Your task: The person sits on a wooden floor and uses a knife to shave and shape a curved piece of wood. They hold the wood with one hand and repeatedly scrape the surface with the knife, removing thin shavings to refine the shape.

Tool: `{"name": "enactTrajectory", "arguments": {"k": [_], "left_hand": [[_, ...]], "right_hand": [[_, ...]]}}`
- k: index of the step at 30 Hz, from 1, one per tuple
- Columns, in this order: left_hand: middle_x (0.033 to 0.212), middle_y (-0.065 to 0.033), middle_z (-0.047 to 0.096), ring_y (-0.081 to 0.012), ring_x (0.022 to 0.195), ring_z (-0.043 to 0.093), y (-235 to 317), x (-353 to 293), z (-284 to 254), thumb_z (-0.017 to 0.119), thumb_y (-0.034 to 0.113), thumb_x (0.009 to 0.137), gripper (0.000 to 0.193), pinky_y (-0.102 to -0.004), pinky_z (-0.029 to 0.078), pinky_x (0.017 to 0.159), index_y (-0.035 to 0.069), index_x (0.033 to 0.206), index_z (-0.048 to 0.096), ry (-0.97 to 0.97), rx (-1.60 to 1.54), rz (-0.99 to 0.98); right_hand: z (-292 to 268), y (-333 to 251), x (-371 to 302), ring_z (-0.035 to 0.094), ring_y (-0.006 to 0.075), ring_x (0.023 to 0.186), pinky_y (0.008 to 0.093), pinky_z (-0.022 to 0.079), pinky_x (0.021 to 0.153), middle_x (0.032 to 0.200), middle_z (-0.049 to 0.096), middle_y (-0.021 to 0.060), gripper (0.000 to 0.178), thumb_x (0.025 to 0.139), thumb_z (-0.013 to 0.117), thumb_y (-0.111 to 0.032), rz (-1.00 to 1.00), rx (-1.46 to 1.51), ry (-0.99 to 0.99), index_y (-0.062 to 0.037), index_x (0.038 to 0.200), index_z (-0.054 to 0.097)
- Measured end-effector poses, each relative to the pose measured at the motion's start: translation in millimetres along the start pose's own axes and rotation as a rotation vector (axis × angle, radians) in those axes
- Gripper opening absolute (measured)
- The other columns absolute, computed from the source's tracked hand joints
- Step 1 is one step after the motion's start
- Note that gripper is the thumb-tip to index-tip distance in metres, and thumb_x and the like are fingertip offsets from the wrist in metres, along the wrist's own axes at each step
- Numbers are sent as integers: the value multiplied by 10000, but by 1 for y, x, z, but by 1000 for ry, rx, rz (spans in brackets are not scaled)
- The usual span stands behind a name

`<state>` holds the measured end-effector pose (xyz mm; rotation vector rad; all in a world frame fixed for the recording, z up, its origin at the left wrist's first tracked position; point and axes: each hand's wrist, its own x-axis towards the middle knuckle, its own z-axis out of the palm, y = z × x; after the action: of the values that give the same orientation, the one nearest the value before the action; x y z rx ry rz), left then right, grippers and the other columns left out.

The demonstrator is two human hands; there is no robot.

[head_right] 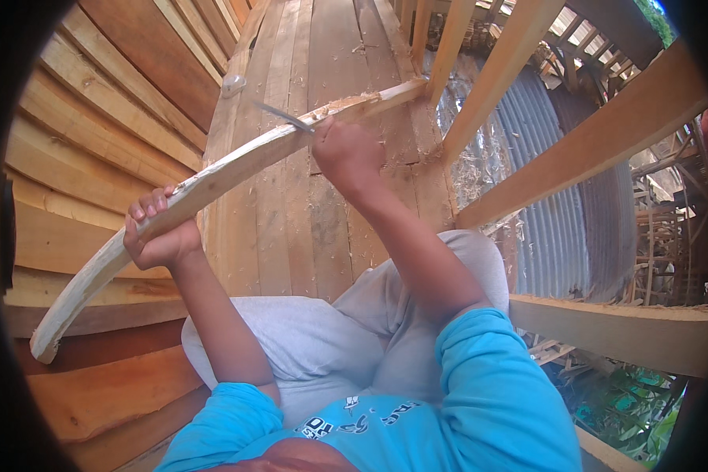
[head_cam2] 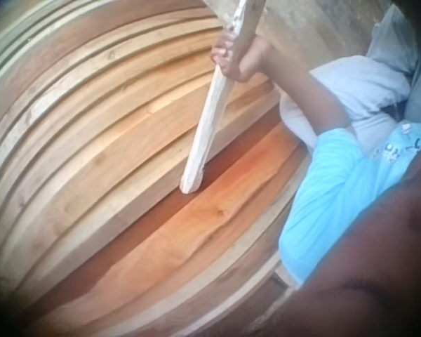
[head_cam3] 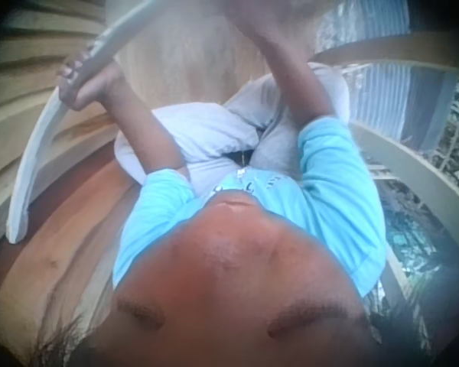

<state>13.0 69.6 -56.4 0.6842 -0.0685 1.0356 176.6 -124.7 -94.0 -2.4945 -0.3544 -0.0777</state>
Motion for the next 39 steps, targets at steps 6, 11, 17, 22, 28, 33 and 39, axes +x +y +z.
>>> {"name": "enactTrajectory", "arguments": {"k": [6,11,17,22,28,33,39], "left_hand": [[651,3,442,-182,691,467,2,-2,0,582,295,755,165,-385,406,841,152,712,511,-22,7,-13],[647,3,440,-179,691,467,0,0,-1,583,299,753,173,-393,408,842,150,709,507,-23,0,-6],[644,0,444,-184,674,472,5,-1,-4,583,292,757,166,-394,413,843,149,708,514,3,23,10],[636,0,449,-183,671,473,-3,-1,4,585,291,751,166,-393,412,843,151,697,514,23,0,-13],[638,0,454,-182,684,476,3,1,-4,585,289,749,165,-396,412,847,150,692,517,0,-3,-4],[642,1,444,-171,659,449,-8,-2,5,579,303,751,178,-406,387,823,158,696,492,27,19,-12],[643,-1,443,-172,664,454,-5,0,-4,578,297,745,171,-402,393,834,157,692,493,41,-1,-6]], "right_hand": [[3,11,22,637,466,815,548,502,745,790,641,302,562,968,320,-335,120,92,-11,32,715,664],[9,18,12,654,441,755,549,509,713,780,662,261,540,969,306,-324,7,-3,18,-11,758,692],[-6,-26,-14,641,453,754,552,495,743,773,651,275,547,970,329,-324,-103,8,-95,23,727,675],[21,33,20,656,426,697,536,508,677,710,650,250,526,966,339,-313,41,-69,156,-12,717,692],[-5,-34,-25,658,432,710,516,527,687,725,659,239,525,962,334,-319,-156,-76,-79,-27,729,703],[15,38,38,659,436,734,522,527,705,747,664,254,555,964,318,-329,-1,-44,113,6,731,694],[-6,-17,-14,660,441,728,544,518,719,735,657,265,572,971,301,-321,-58,-35,-31,8,704,685]]}}
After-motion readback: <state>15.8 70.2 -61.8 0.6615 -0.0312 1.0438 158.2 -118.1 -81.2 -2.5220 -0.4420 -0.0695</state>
